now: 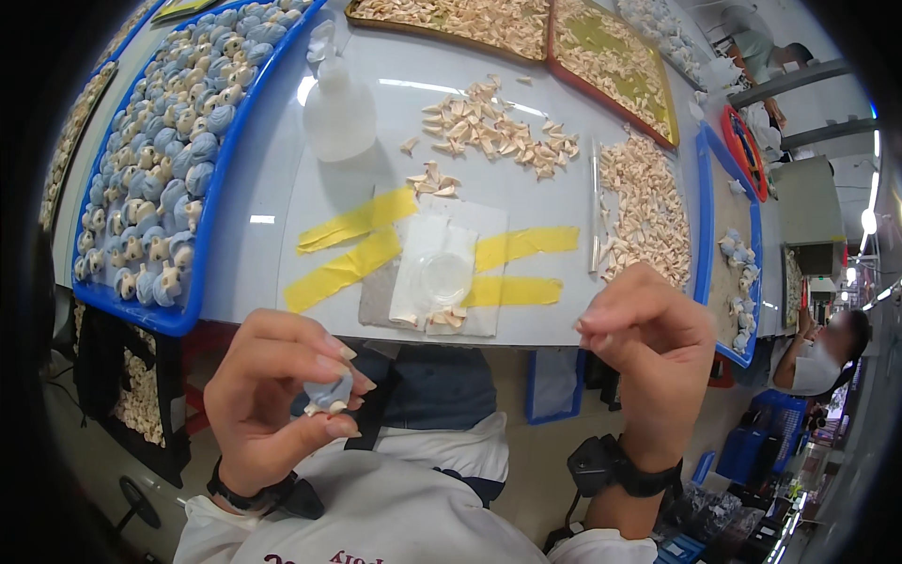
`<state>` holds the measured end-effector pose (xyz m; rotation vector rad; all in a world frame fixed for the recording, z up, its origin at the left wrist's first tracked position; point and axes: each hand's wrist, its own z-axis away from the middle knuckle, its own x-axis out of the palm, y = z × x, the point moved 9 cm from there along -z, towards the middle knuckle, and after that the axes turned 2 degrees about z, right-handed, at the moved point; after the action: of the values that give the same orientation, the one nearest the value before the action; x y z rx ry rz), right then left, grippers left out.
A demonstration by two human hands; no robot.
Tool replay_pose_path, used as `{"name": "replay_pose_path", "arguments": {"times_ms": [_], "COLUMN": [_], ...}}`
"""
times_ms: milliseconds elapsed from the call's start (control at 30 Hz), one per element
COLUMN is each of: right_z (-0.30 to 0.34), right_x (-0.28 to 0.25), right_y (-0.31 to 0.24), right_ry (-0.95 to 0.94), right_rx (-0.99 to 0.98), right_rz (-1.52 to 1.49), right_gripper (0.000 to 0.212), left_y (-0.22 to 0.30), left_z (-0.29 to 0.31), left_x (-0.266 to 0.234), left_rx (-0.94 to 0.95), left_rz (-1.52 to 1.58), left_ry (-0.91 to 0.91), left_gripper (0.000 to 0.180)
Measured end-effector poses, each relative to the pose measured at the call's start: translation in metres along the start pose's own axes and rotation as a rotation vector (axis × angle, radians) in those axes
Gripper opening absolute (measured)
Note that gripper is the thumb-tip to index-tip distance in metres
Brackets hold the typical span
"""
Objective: The person assembles small decorative figures by picking up a blue base and attaching small white pieces to it. They use a small bottle to apply adhesive to the white pieces before placing them onto the blue base. The completed figures are placed into a blue tray.
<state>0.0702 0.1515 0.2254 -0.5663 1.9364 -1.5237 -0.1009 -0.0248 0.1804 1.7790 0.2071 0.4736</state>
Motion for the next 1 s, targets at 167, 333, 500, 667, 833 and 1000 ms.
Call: {"name": "replay_pose_path", "arguments": {"times_ms": [167, 333, 500, 667, 833, 1000], "right_z": [-0.005, -0.01, -0.013, -0.015, -0.02, -0.016], "right_x": [0.008, 0.015, 0.02, 0.029, 0.052, 0.071], "right_y": [-0.005, -0.005, -0.005, -0.008, -0.014, -0.022], "right_ry": [-0.036, 0.013, 0.135, 0.113, 0.043, 0.055], "right_rx": [-0.011, -0.093, -0.027, -0.092, -0.193, -0.29], "right_rz": [-0.055, 0.019, 0.017, 0.14, 0.343, 0.668], "right_gripper": [0.015, 0.018, 0.02, 0.019, 0.019, 0.022], "left_y": [-0.006, -0.011, -0.014, -0.005, -0.015, -0.005], "left_z": [0.0, -0.002, -0.002, -0.007, -0.005, -0.008], "left_x": [0.0, -0.006, -0.009, -0.009, -0.008, -0.011], "left_rx": [-0.045, -0.07, -0.093, 0.138, -0.075, 0.12], "left_rz": [0.155, 0.197, 0.294, -0.011, 0.298, 0.016], "left_ry": [-0.007, 0.079, 0.16, -0.061, 0.098, -0.019], "left_gripper": [0.035, 0.041, 0.041, 0.044, 0.043, 0.033]}}
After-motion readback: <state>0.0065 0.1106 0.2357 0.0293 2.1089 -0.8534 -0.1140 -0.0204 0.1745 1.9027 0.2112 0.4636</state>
